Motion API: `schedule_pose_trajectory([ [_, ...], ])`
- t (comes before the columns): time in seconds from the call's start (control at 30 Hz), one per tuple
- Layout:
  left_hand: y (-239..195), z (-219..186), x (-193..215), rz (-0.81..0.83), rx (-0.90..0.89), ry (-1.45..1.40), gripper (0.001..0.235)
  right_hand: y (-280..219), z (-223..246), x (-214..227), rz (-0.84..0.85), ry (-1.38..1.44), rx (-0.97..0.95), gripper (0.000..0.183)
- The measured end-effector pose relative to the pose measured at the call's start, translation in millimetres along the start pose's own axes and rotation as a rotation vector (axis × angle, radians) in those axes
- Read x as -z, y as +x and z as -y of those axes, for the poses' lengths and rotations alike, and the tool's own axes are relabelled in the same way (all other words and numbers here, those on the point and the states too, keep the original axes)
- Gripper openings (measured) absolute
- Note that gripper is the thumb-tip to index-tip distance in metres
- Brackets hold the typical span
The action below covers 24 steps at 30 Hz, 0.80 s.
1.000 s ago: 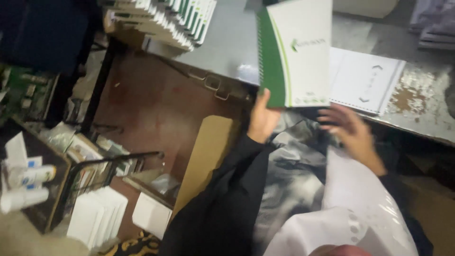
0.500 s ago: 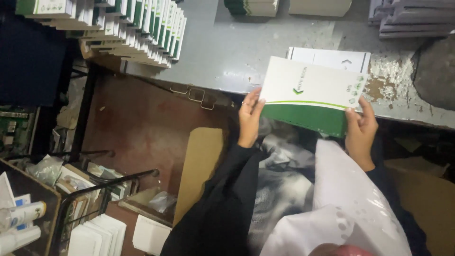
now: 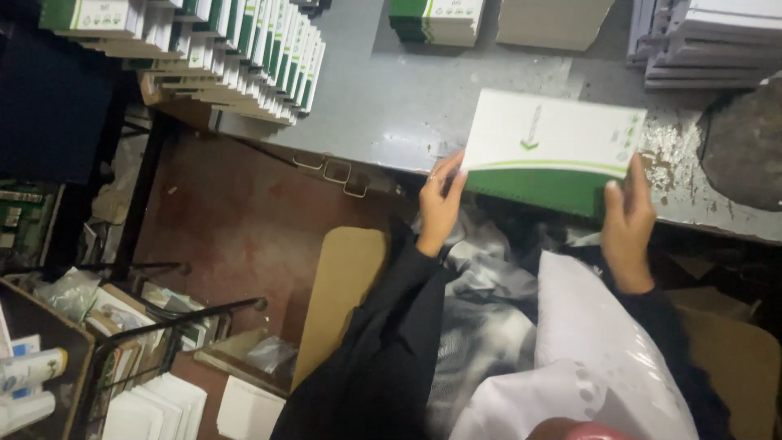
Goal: Assembling notebooks by aligning covers and pages and stacking them on a workbench.
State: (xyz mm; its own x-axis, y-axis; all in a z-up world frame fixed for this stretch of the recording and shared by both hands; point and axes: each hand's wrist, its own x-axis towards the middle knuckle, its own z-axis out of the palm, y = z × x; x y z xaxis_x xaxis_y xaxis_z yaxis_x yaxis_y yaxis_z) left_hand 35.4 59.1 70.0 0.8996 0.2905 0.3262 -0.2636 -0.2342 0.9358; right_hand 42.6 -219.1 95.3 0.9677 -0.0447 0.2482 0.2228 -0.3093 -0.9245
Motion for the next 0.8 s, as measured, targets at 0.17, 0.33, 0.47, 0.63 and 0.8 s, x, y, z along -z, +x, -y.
schedule_pose_trajectory([
  [0.17,12.8,3.5,-15.2,0.074,-0.023,-0.072,0.033,22.0,-25.9,6.4,0.020,0.130,0.087,0.047],
  [0.33,18.5,1.4,-24.5,0.085,-0.145,-0.148,0.039,24.0,-21.7,1.4,-0.045,0.058,-0.015,0.049],
  [0.47,6.3,44.0,-32.9,0.192,-0.008,-0.087,0.040,23.8,-60.8,-0.2,-0.054,0.023,0.111,0.048],
  [0.63,-1.8,51.2,-40.6,0.298,0.091,-0.025,0.045,25.7,-81.1,3.2,-0.054,-0.072,0.046,0.049],
  [0.8,2.0,69.5,-38.2,0.322,0.000,0.110,0.047,29.9,-58.3,-2.8,0.061,-0.296,-0.242,0.058],
])
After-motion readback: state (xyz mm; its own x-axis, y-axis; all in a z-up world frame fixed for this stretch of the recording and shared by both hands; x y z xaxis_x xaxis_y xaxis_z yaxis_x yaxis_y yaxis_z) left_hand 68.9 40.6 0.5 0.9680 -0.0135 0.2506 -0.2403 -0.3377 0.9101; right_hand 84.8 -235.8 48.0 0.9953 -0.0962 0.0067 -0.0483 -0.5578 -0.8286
